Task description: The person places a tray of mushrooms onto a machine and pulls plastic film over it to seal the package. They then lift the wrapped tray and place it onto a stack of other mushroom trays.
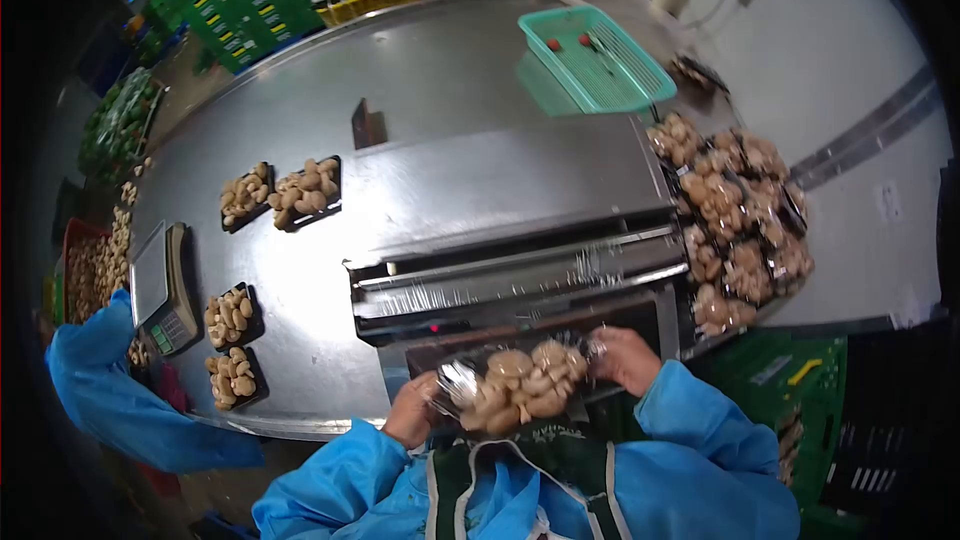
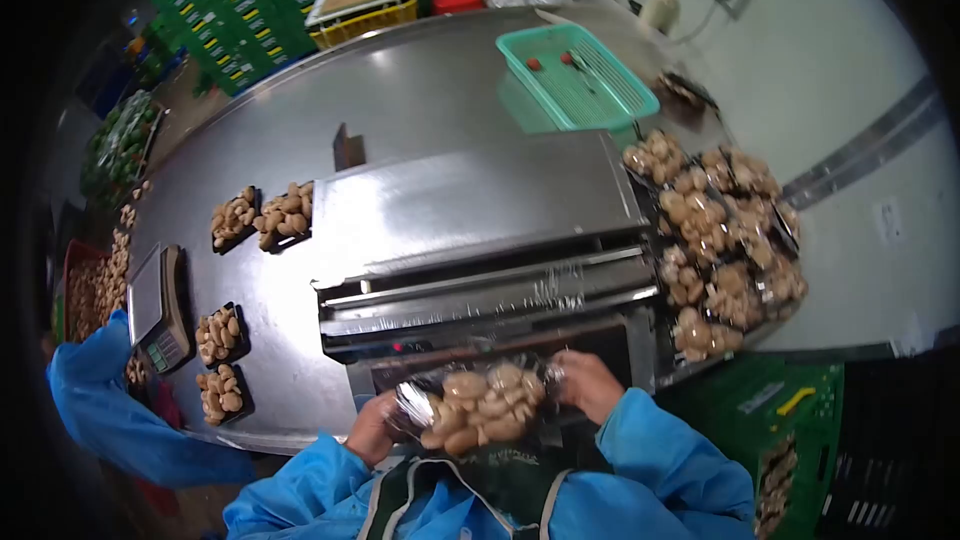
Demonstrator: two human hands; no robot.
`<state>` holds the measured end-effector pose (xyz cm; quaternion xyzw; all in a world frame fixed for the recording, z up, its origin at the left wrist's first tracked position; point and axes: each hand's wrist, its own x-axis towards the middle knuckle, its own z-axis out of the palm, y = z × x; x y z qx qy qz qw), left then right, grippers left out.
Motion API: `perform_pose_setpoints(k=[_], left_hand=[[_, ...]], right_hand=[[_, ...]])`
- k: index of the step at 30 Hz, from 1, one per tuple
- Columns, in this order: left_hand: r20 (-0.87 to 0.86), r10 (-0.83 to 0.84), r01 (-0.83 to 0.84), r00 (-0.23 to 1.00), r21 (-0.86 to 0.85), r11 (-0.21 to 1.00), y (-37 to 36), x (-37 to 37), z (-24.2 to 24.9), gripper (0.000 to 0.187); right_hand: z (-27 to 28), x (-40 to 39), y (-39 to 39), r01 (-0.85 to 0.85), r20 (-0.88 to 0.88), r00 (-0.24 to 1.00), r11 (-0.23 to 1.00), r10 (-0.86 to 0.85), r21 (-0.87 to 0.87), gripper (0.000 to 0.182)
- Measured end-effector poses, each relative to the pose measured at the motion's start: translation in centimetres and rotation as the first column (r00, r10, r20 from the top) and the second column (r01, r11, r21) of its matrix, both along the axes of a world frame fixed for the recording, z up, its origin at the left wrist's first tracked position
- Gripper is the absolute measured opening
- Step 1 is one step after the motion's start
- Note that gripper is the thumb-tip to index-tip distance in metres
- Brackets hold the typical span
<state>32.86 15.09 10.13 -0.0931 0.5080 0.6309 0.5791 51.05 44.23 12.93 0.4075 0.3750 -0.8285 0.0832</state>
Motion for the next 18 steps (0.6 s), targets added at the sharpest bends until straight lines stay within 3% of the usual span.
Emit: perform_pose_setpoints(k=[2,3,4,5,7,8,11,13,15,17,18], left_hand=[[-0.087,0.186,-0.184,0.979,0.03,0.982,0.0,1.0,0.9,0.027],[-0.099,0.238,-0.232,0.966,0.069,0.97,0.5,1.2,2.4,0.028],[-0.217,0.271,-0.249,0.938,0.124,0.961,-0.5,1.5,0.5,0.029],[-0.221,0.257,-0.235,0.941,0.122,0.964,-0.4,1.7,0.9,0.029],[-0.366,0.286,-0.277,0.885,0.08,0.958,0.2,2.3,2.5,0.03],[-0.479,0.285,-0.308,0.831,0.031,0.951,1.0,2.7,3.4,0.032],[-0.586,0.238,-0.342,0.775,-0.071,0.937,0.8,2.7,1.7,0.029],[-0.575,0.272,-0.416,0.772,-0.132,0.9,2.1,3.3,1.9,0.02],[-0.709,0.156,-0.337,0.688,-0.121,0.934,2.1,3.5,0.4,0.015],[-0.73,0.143,-0.334,0.669,-0.122,0.935,1.1,3.5,0.2,0.018],[-0.814,0.053,-0.3,0.578,-0.152,0.942,0.0,3.6,0.3,0.018]], right_hand=[[0.8,1.2,-0.1,0.226,-0.191,0.949,0.963,-0.252,-0.144,0.023],[2.0,0.9,-0.5,0.269,-0.128,0.952,0.96,-0.278,-0.082,0.028],[1.2,1.0,-1.2,0.236,-0.134,0.966,0.966,-0.221,0.103,0.028],[0.3,0.9,-1.8,0.193,-0.129,0.978,0.94,-0.162,0.283,0.028],[-0.2,0.0,-3.0,0.122,-0.123,0.99,0.809,-0.063,0.574,0.021],[0.1,-0.4,-3.3,0.15,-0.107,0.988,0.805,-0.108,0.574,0.02],[-0.7,-0.4,-3.5,0.244,-0.132,0.97,0.796,-0.205,0.553,0.02],[-1.2,0.0,-3.6,0.303,-0.167,0.953,0.792,-0.253,0.531,0.02],[-1.4,0.6,-3.5,0.327,-0.174,0.943,0.688,-0.285,0.648,0.018],[-1.8,3.3,-3.5,0.292,-0.153,0.952,0.629,-0.266,0.72,0.017],[-1.9,5.0,-3.7,0.253,-0.132,0.96,0.562,-0.248,0.788,0.016]])
